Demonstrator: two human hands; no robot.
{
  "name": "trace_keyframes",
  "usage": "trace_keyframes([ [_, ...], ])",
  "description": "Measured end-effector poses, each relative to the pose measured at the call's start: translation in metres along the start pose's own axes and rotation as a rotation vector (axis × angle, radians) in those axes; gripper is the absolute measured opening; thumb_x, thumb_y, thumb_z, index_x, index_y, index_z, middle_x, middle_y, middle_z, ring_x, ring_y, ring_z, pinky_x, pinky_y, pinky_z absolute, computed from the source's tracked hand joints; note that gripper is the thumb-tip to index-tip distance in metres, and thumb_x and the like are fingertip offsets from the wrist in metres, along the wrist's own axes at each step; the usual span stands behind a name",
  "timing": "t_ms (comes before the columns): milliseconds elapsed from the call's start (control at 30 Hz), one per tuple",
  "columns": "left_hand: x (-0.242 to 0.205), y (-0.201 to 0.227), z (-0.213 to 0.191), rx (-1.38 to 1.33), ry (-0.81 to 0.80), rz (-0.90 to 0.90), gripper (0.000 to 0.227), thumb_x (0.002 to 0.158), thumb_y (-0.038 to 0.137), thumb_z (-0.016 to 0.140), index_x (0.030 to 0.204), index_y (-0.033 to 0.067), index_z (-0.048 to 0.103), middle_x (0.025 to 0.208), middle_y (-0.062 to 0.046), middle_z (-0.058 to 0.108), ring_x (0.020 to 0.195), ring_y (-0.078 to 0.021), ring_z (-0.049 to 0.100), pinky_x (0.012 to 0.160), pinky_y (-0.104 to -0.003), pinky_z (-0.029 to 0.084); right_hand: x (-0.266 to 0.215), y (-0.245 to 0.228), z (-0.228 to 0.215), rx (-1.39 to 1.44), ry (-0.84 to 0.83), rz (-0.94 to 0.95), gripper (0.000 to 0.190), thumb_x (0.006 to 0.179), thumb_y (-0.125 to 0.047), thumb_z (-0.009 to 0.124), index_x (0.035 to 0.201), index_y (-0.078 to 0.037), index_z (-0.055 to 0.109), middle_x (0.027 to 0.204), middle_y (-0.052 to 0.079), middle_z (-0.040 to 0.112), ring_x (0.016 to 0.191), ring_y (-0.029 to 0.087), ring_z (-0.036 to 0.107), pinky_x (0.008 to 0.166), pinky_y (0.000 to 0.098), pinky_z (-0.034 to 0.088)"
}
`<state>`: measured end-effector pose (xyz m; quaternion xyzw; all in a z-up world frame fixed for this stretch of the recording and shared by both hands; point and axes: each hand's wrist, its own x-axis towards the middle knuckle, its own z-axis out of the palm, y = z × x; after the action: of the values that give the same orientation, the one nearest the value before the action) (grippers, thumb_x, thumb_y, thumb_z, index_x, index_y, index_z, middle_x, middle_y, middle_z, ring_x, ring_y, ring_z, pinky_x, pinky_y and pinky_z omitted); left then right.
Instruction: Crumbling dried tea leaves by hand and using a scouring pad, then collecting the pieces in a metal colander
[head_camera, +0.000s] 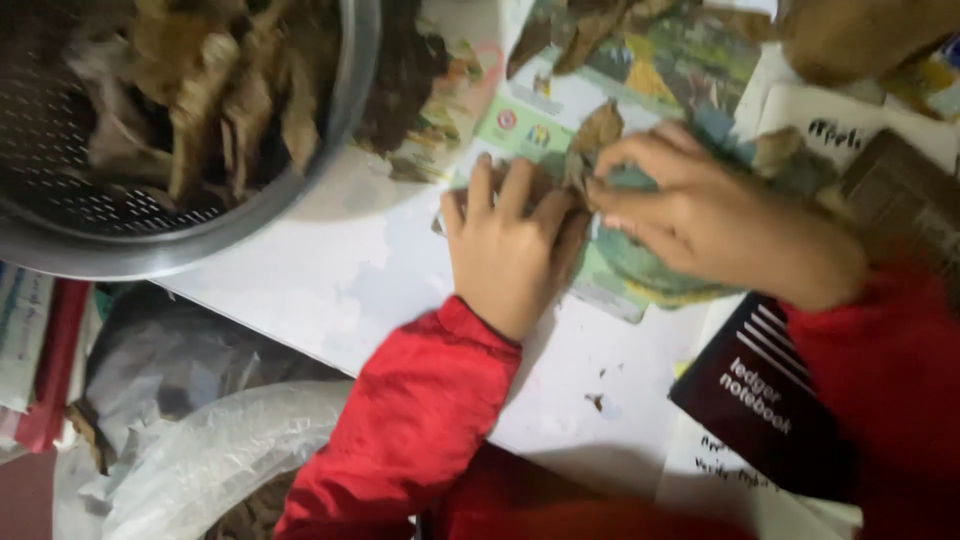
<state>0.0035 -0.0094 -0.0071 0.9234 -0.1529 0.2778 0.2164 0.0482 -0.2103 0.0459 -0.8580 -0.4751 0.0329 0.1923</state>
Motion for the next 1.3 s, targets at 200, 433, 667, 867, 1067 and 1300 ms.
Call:
trace_keyframes([
  [200,-0.002,0.003,0.000,-0.057,0.066,0.080,0.023,0.098,0.021,0.066,0.078,0.0141,0.057,0.092,-0.005,0.057,0.089,-0.0351,0.055,0.069,-0.046,0.036,0.009,0.034,0.009,-0.164,0.069,0.099,0.037,0.089,-0.013,0.076,0.126,-0.010,0.076,0.108,0.010,0.061,0.103,0.029,0.048,0.084,0.0398,0.048],
  [433,-0.028,0.012,-0.025,-0.114,-0.063,0.262,0.019,0.104,0.006,0.061,0.117,-0.0051,0.069,0.121,-0.018,0.067,0.099,-0.0319,0.060,0.077,-0.041,0.043,0.008,0.020,0.003,-0.256,0.187,0.077,0.021,0.099,0.001,0.075,0.119,0.002,0.077,0.107,0.015,0.056,0.096,0.034,0.055,0.075,0.0444,0.052],
  [667,-0.048,0.026,-0.025,0.074,-0.137,0.143,0.041,0.103,0.041,0.063,0.120,0.0048,0.072,0.135,-0.011,0.065,0.111,-0.0287,0.056,0.088,-0.044,0.047,0.001,0.012,0.013,-0.035,0.019,-0.066,0.018,0.088,-0.002,0.077,0.106,0.003,0.075,0.100,0.013,0.065,0.096,0.026,0.060,0.086,0.0343,0.056],
  [867,-0.046,0.034,-0.025,0.076,-0.113,0.114,0.041,0.108,0.034,0.054,0.121,-0.0034,0.066,0.133,-0.011,0.061,0.106,-0.0296,0.056,0.086,-0.046,0.047,0.019,0.045,0.010,-0.065,0.166,0.030,0.005,0.101,0.010,0.071,0.106,0.012,0.073,0.105,0.022,0.064,0.092,0.032,0.059,0.079,0.0360,0.053],
  [1067,-0.048,0.034,-0.024,0.112,-0.103,0.048,0.041,0.108,0.035,0.057,0.127,0.0008,0.067,0.135,-0.007,0.060,0.109,-0.0285,0.058,0.084,-0.044,0.046,0.019,-0.008,-0.009,-0.112,0.112,-0.105,0.014,0.098,0.005,0.073,0.111,0.005,0.076,0.109,0.017,0.065,0.093,0.029,0.054,0.080,0.0383,0.051],
  [1300,-0.048,0.037,-0.028,0.138,-0.120,0.031,0.038,0.106,0.030,0.057,0.132,0.0036,0.065,0.130,-0.005,0.061,0.109,-0.0247,0.059,0.085,-0.044,0.046,0.030,0.039,0.029,-0.263,0.210,0.000,0.026,0.100,0.015,0.063,0.108,-0.002,0.081,0.110,0.016,0.068,0.104,0.036,0.053,0.082,0.0446,0.046],
])
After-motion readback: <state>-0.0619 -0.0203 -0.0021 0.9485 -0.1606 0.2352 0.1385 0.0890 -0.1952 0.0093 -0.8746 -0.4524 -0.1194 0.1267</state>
